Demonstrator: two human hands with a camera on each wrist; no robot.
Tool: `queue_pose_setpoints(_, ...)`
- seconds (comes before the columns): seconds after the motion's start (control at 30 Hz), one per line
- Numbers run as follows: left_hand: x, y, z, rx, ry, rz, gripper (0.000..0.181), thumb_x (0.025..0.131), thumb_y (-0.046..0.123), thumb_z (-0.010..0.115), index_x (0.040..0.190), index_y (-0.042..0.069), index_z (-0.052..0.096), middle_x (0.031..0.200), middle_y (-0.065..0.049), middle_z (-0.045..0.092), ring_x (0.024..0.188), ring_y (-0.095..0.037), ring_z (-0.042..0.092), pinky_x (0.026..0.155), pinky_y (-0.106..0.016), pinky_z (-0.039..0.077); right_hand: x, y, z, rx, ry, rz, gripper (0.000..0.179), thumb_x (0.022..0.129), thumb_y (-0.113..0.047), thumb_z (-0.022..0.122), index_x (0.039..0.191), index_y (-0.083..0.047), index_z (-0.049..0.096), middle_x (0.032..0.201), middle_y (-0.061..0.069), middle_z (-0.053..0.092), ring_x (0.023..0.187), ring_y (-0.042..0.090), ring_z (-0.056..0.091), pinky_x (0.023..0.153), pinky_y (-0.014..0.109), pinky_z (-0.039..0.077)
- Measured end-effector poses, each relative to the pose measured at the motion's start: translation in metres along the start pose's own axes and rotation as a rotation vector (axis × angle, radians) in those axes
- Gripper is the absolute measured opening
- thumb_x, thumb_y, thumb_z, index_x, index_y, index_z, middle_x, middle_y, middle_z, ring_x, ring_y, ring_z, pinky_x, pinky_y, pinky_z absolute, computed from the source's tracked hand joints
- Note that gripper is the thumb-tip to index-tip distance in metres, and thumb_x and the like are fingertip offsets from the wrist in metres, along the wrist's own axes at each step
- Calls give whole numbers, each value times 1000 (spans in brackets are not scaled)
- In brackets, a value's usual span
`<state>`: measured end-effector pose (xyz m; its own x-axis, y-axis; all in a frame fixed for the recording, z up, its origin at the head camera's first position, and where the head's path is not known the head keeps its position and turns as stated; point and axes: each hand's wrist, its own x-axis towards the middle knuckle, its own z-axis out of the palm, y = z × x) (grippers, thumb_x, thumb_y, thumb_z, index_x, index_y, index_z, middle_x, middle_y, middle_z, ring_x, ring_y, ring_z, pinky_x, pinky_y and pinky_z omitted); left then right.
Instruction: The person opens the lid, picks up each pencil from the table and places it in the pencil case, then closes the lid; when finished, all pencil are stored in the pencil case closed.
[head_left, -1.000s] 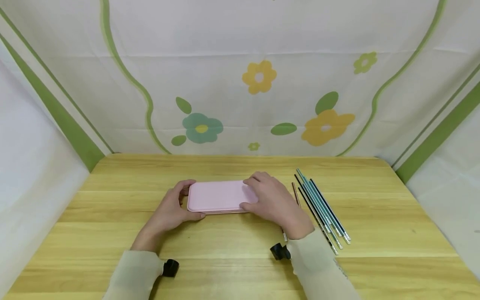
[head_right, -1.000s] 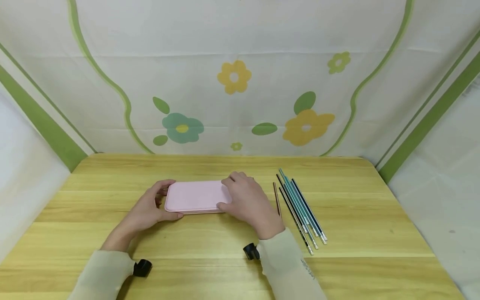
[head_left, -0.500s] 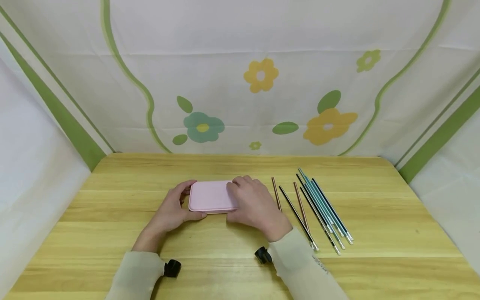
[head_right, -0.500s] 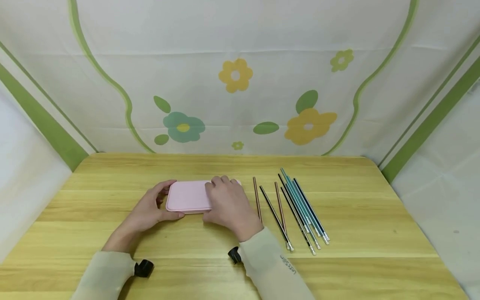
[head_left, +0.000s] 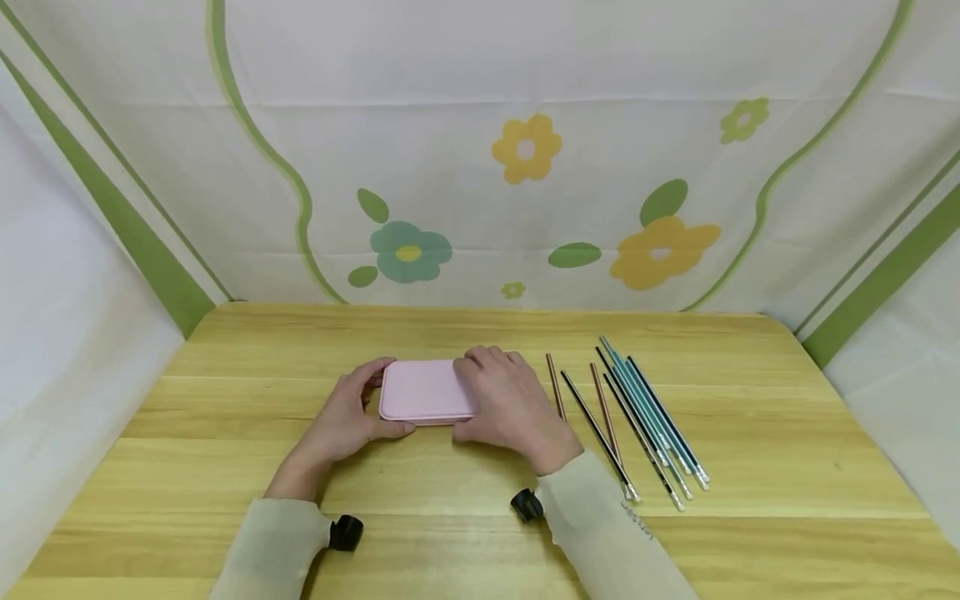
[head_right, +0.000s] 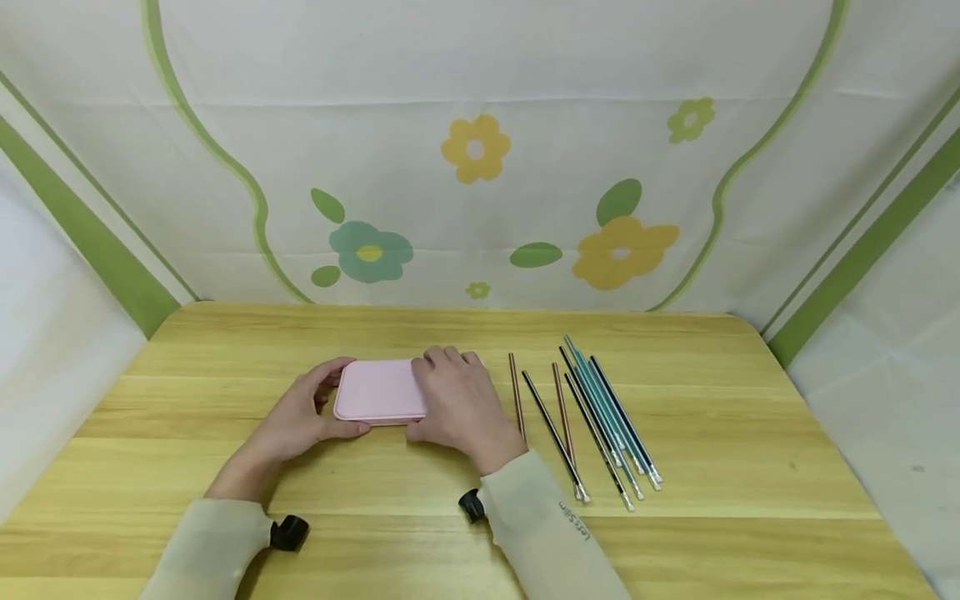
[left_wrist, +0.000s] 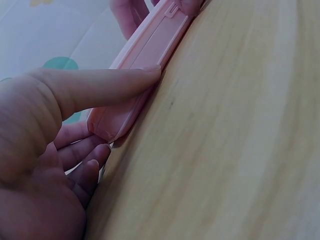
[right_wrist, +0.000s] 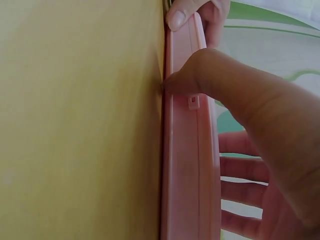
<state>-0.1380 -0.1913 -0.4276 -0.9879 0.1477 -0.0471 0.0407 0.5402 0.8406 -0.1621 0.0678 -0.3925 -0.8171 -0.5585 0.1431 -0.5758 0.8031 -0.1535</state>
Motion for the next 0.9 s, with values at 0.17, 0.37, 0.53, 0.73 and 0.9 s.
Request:
queue_pose_setpoints(0.17,-1,2,-1,11,-2,-6,98,77,23,99,160,10,48,146,-15,61,129,-33,50,106,-46,43,-1,-3,0,-13,18,-26,64,73,-43,88,127,-12,72,135,7,71,129,31,66,110,50,53)
queue_pose_setpoints(0.37,-1,3,-3,44,-2,-13,96,78,26,99,159,13,49,143,-13,62,123,-32,52,102,-43,45,0,-9,-3,-77,32,-89,41,72,-34,83,103,-9,73,106,5,73,107,32,73,85,44,63)
queue_pose_setpoints(0.53,-1,3,-4,64,5,-15,98,78,27,99,160,13,49,141,-14,63,119,-31,52,100,-42,45,3,-13,-5,-136,-33,-110,49,75,-31,77,116,-4,75,119,11,76,119,37,73,88,45,64)
queue_pose_setpoints(0.73,-1,3,-4,72,18,4,98,77,25,100,159,10,50,137,-15,65,116,-31,53,98,-40,45,4,-16,-4,-185,-35,-158,45,75,-19,70,116,-1,76,121,16,77,125,41,72,94,46,63)
queue_pose_setpoints(0.9,0,2,-3,62,22,25,96,76,22,100,158,8,52,133,-15,66,113,-30,52,95,-38,45,4,-18,-6,-206,-56,-159,44,76,-16,69,117,0,76,123,18,78,124,41,73,95,47,63)
